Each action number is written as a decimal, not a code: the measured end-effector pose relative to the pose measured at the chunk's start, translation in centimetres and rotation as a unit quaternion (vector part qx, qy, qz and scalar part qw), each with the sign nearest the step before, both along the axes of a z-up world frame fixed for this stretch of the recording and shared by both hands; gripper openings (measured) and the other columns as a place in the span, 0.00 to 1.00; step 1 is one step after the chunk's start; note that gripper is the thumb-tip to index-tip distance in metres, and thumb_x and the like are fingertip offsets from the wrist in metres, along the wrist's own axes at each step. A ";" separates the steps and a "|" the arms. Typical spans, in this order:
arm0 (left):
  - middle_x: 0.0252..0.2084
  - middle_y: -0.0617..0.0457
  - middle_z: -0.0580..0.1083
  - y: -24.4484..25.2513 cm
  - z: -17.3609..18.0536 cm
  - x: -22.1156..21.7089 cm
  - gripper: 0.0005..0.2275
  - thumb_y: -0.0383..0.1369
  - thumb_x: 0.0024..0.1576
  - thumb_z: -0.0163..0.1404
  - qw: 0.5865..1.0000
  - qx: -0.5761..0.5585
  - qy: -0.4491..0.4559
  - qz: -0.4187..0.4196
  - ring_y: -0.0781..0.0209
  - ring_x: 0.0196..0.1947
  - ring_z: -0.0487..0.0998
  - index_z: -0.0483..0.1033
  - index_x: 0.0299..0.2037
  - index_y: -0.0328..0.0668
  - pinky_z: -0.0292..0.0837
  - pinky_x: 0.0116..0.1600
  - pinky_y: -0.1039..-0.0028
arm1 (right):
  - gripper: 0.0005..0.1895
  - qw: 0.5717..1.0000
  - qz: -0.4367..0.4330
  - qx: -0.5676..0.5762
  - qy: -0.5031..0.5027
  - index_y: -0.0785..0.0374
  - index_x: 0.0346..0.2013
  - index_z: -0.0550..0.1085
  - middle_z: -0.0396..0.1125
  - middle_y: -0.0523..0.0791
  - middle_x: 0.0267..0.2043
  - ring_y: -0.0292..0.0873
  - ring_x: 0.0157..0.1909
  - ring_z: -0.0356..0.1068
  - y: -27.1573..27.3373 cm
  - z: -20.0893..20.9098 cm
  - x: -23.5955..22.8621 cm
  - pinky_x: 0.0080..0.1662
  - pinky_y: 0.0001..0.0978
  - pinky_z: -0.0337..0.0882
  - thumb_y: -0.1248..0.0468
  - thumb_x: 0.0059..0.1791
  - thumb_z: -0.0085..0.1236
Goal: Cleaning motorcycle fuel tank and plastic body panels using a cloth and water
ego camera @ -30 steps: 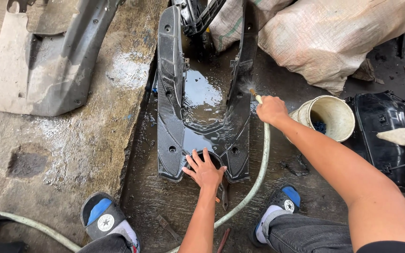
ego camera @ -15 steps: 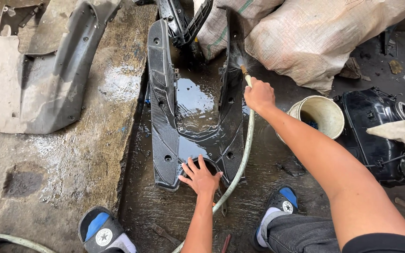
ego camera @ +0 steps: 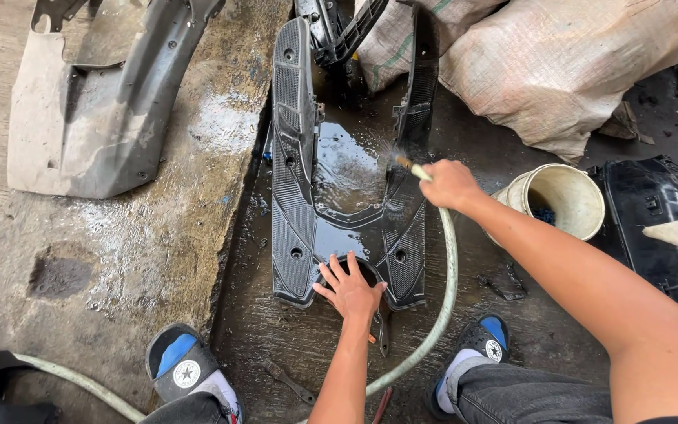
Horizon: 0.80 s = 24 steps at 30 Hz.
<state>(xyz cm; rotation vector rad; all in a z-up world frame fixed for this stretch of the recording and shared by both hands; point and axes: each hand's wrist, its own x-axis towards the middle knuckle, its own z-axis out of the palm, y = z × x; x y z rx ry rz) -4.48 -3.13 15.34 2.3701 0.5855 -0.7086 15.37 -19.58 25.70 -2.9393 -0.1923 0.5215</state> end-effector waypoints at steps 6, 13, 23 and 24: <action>0.78 0.43 0.40 0.4 1.4 0.0 0.42 0.49 0.54 0.60 1.000 -0.006 0.004 -0.007 0.35 0.78 0.30 0.46 0.75 0.55 0.28 0.73 0.36 | 0.24 0.996 -0.013 0.023 -0.080 0.53 0.55 0.77 0.75 0.60 0.39 0.68 0.48 0.74 -0.1 1.1 0.8 0.51 0.61 0.74 0.52 0.47 0.48; 0.76 0.44 0.42 1.1 1.6 0.2 0.41 0.50 0.53 0.60 1.000 -0.021 0.008 0.002 0.36 0.77 0.34 0.48 0.74 0.56 0.32 0.72 0.36 | 0.19 0.996 0.063 -0.040 0.041 0.58 0.43 0.82 0.76 0.61 0.43 0.66 0.51 0.75 0.6 -3.7 -1.9 0.56 0.58 0.73 0.54 0.44 0.52; 0.75 0.47 0.52 3.2 -4.9 0.2 0.37 0.50 0.54 0.56 0.995 -0.012 -0.043 0.094 0.47 0.77 0.46 0.57 0.70 0.44 0.43 0.74 0.44 | 0.20 0.957 0.225 -0.022 0.180 0.55 0.41 0.82 0.76 0.58 0.41 0.64 0.51 0.74 8.5 -3.4 -8.5 0.56 0.58 0.72 0.52 0.43 0.51; 0.75 0.46 0.50 3.2 -5.8 0.2 0.39 0.51 0.52 0.57 0.993 0.022 -0.043 0.105 0.46 0.77 0.44 0.56 0.70 0.42 0.43 0.74 0.45 | 0.20 0.950 0.251 -0.006 0.184 0.56 0.41 0.81 0.75 0.59 0.41 0.65 0.51 0.74 9.3 -3.2 -8.8 0.55 0.59 0.72 0.51 0.44 0.50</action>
